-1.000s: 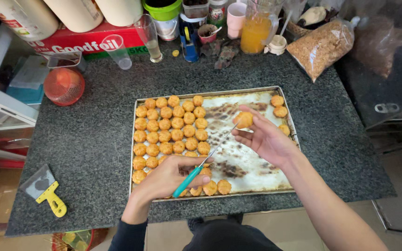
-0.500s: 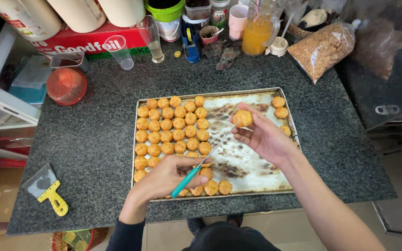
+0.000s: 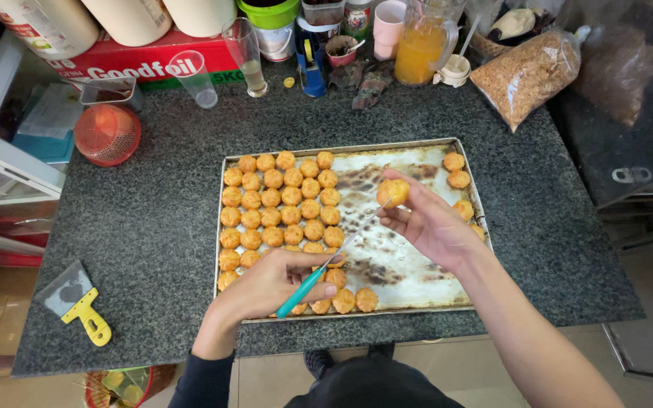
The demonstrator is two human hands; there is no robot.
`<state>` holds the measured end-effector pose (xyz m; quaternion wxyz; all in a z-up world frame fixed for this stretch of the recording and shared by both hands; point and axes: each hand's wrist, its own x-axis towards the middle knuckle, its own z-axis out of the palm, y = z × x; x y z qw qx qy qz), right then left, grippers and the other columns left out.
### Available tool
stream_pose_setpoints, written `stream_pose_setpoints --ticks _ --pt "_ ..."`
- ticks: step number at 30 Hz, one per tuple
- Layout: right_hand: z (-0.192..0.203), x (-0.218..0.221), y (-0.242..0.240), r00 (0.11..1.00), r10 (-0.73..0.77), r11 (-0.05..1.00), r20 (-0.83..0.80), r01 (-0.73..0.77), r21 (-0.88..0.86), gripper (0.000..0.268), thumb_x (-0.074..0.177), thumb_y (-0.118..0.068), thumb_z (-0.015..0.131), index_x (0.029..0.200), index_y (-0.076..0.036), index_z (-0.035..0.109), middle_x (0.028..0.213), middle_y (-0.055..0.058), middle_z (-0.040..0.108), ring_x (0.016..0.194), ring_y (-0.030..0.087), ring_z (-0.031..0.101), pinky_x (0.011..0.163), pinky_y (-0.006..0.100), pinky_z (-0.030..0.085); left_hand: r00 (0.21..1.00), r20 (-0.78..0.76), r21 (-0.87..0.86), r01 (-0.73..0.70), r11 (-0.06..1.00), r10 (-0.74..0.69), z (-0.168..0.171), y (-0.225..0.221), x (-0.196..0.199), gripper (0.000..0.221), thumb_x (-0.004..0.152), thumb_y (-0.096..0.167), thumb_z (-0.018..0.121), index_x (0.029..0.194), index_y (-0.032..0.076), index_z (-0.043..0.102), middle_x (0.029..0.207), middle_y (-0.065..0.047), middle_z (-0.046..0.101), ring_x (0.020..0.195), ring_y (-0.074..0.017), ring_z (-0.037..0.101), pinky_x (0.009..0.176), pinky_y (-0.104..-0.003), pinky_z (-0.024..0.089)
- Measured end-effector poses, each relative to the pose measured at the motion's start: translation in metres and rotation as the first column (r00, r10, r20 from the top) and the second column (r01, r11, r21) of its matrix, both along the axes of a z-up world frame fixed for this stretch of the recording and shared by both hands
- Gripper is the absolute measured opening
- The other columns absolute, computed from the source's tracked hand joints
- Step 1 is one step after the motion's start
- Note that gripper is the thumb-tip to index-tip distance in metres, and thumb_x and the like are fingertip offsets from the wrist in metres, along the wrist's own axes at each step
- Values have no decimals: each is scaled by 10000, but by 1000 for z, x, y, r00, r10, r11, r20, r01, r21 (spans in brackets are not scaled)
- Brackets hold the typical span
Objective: The person uses shears to cut an X shape into the top of multiple bread rolls on a baking sheet, handling them one at a time and rotating some rolls by hand to position them for cutting.
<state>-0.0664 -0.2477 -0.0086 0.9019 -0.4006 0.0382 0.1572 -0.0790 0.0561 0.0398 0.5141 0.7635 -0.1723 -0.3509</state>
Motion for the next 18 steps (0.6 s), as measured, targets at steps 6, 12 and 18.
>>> stream_pose_setpoints --ticks 6,12,18 --pt "6 2 1 997 -60 988 -45 53 -147 499 1048 -324 462 1494 -103 493 1263 124 697 1033 234 680 978 404 552 990 136 104 28 994 -42 1 1 3 557 792 384 829 1294 158 746 622 57 555 566 -40 467 500 -264 397" --pt "-2 -3 -5 998 37 984 51 -28 -175 489 1065 -261 516 1523 -91 505 1170 111 691 1026 260 679 936 402 557 969 243 137 21 990 -54 4 -3 4 619 754 443 837 1284 143 725 637 5 614 585 -74 529 530 -295 442" --pt "-7 -4 3 996 80 992 -43 -83 -95 487 1058 -266 486 1494 -48 496 1189 92 696 995 212 678 943 366 560 965 252 196 23 980 -73 12 -9 4 613 749 483 808 1276 177 741 622 -52 626 564 -110 532 539 -314 446"
